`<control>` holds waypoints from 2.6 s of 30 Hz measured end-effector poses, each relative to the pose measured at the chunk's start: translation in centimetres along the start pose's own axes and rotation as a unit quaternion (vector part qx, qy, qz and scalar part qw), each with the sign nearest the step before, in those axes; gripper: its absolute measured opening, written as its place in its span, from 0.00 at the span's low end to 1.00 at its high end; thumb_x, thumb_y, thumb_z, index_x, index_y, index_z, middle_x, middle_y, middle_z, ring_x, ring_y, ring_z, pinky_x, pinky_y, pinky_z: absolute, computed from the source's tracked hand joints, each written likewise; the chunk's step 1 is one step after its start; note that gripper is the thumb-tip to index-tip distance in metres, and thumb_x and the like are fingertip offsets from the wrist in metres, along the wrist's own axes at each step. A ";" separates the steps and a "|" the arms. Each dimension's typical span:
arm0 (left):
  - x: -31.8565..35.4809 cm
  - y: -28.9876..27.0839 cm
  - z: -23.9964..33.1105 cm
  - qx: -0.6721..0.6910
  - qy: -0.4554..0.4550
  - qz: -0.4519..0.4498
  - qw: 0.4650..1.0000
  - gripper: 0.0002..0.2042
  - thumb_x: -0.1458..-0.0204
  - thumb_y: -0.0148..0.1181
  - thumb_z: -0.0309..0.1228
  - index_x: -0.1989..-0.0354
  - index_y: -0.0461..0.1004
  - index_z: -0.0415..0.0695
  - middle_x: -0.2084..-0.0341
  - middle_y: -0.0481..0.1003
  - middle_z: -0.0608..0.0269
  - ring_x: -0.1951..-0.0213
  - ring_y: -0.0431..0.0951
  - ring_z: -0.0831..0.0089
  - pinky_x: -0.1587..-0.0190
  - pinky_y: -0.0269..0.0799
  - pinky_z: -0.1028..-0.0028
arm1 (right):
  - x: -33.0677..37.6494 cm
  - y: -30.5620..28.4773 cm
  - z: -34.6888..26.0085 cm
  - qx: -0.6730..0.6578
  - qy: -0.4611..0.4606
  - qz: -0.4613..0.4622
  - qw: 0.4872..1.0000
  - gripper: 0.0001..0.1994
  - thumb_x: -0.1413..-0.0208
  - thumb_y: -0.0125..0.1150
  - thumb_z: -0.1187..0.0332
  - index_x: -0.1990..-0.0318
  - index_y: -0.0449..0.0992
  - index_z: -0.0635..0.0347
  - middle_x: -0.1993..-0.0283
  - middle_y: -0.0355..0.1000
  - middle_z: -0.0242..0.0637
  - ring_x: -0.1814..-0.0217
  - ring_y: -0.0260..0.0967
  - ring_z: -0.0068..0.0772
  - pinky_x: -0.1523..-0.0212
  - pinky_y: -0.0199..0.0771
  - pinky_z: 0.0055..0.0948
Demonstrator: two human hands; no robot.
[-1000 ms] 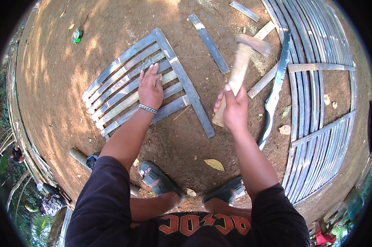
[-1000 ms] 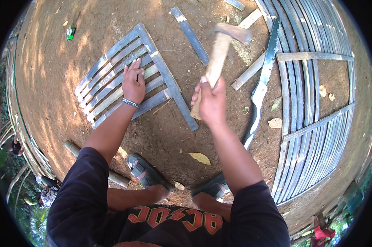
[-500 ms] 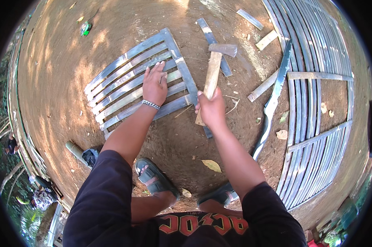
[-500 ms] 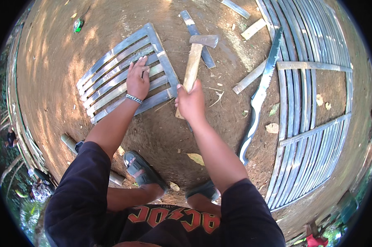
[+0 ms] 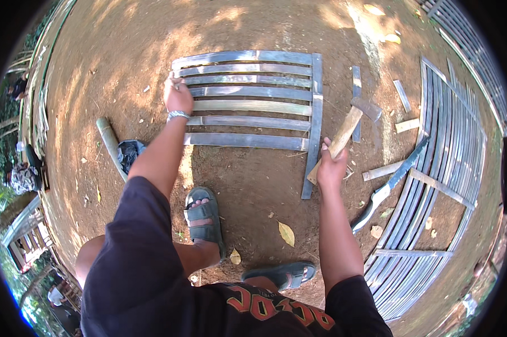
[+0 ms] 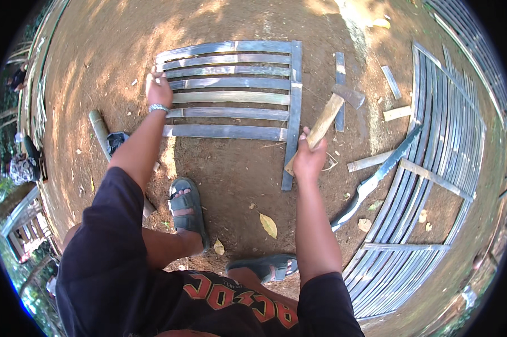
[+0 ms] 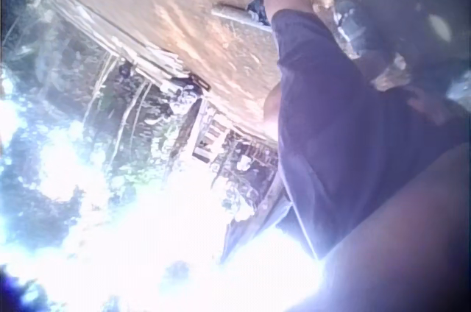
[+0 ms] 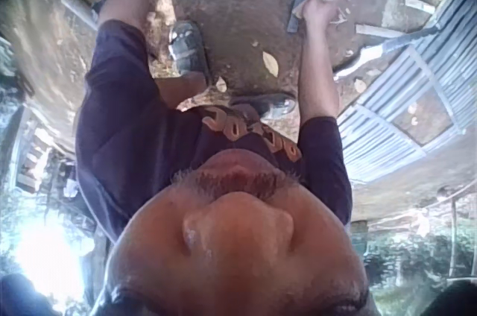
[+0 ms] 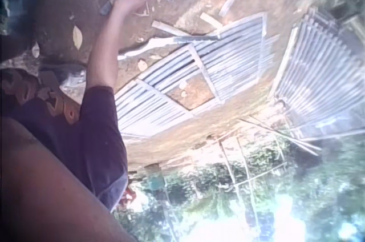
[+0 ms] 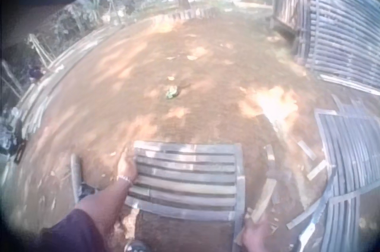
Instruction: The person assembles a rectangular bamboo panel by hand, using a wooden mallet to secure slats into a frame. They then use a knife to trim excess material from the slats and inspect the finished panel before placing it on a larger structure.
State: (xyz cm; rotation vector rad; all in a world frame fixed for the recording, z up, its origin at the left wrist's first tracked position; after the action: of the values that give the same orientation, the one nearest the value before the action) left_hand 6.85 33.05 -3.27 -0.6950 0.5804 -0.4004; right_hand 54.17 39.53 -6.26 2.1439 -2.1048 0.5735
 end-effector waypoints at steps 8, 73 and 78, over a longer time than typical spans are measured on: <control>-5.4 0.7 -7.8 -0.103 -0.129 -0.150 0.975 0.14 0.45 0.59 0.40 0.58 0.78 0.42 0.60 0.81 0.46 0.53 0.81 0.51 0.47 0.73 0.61 | 1.2 1.8 0.2 -0.026 0.029 0.011 0.999 0.17 0.37 0.55 0.77 0.42 0.63 0.72 0.40 0.73 0.49 0.38 0.70 0.36 0.36 0.65 0.33; 15.6 13.7 21.4 0.206 0.065 -0.355 0.910 0.09 0.45 0.66 0.33 0.59 0.85 0.43 0.63 0.84 0.57 0.59 0.82 0.68 0.51 0.73 0.72 | 11.4 -4.4 1.4 -0.032 0.068 -0.097 0.992 0.18 0.37 0.58 0.75 0.41 0.67 0.66 0.42 0.75 0.42 0.39 0.71 0.31 0.38 0.67 0.32; 16.3 14.2 22.1 0.157 0.223 -0.352 0.895 0.08 0.45 0.66 0.35 0.63 0.85 0.46 0.66 0.82 0.61 0.60 0.81 0.65 0.49 0.69 0.68 | 12.1 -4.9 0.9 0.021 0.077 -0.139 0.987 0.19 0.38 0.58 0.77 0.40 0.65 0.67 0.41 0.73 0.41 0.39 0.70 0.29 0.37 0.66 0.31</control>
State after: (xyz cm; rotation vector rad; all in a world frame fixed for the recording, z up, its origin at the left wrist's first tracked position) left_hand 35.21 45.15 -5.28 -0.4772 0.6622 -1.3305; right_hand 58.95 28.00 -2.29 2.2783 -1.6919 0.7300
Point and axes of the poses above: each hand's wrist, its own x-axis away from the middle knuckle, its own y-axis out of the palm, z = x × y, the point moved 5 cm from there along -x, towards the middle knuckle
